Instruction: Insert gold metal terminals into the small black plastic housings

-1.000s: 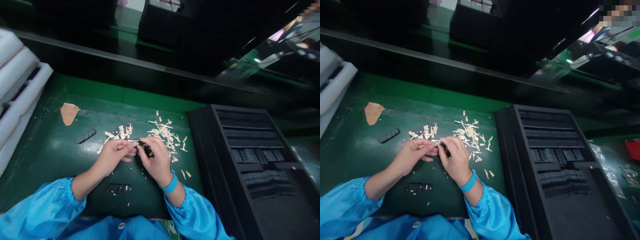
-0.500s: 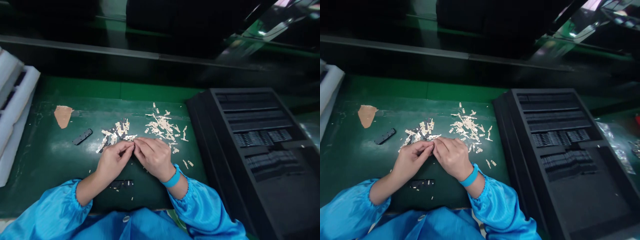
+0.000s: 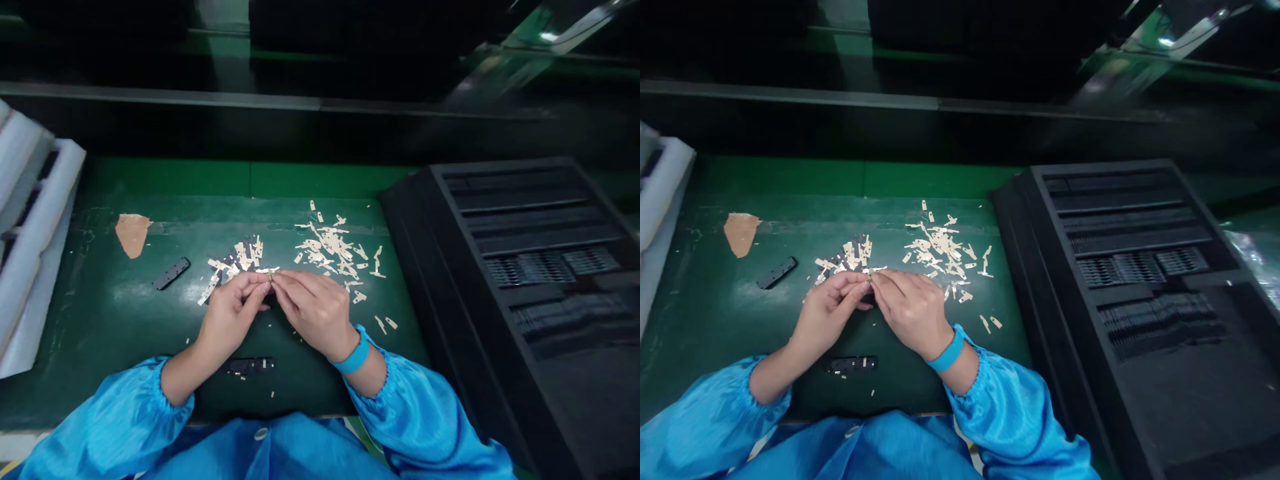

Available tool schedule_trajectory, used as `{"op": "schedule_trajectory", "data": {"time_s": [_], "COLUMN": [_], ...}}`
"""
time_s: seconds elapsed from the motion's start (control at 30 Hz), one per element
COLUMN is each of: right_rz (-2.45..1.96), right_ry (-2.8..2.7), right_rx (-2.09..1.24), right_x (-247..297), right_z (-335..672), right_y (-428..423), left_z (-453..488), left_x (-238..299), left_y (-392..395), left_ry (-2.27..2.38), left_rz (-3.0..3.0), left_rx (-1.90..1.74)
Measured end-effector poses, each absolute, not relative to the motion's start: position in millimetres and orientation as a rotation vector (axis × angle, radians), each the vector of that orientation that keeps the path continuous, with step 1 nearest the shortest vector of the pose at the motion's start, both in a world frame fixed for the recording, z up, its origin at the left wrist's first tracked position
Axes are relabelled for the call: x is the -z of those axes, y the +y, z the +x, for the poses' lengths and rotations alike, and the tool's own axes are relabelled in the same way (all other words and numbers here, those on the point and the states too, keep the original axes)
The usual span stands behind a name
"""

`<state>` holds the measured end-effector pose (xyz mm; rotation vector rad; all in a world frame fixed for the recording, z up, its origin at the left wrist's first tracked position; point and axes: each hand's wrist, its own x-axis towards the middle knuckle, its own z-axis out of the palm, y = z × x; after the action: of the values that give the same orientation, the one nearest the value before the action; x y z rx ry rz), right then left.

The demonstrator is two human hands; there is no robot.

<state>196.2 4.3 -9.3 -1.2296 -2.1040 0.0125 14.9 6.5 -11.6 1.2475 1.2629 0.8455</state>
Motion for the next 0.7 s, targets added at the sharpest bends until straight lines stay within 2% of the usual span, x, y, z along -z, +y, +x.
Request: {"op": "schedule_trajectory", "data": {"time_s": [0.2, 0.3, 0.53, 0.7], "right_rz": [-1.192, -1.204, -1.335, -1.672], "right_ry": [-2.066, -2.052, -1.956, -1.877], "right_rx": [-0.013, -0.010, -0.147, 0.105], "right_x": [13, 13, 9, 8], "right_z": [195, 194, 204, 237], "right_y": [7, 7, 15, 31], "left_z": [12, 11, 12, 12], "left_x": [8, 8, 13, 18], "left_y": [4, 4, 9, 17], "left_ry": [1.371, 1.371, 1.276, 1.217], "left_rz": [2.060, 2.175, 1.425, 0.987], "left_rx": [-0.916, -0.918, -0.844, -0.990]}}
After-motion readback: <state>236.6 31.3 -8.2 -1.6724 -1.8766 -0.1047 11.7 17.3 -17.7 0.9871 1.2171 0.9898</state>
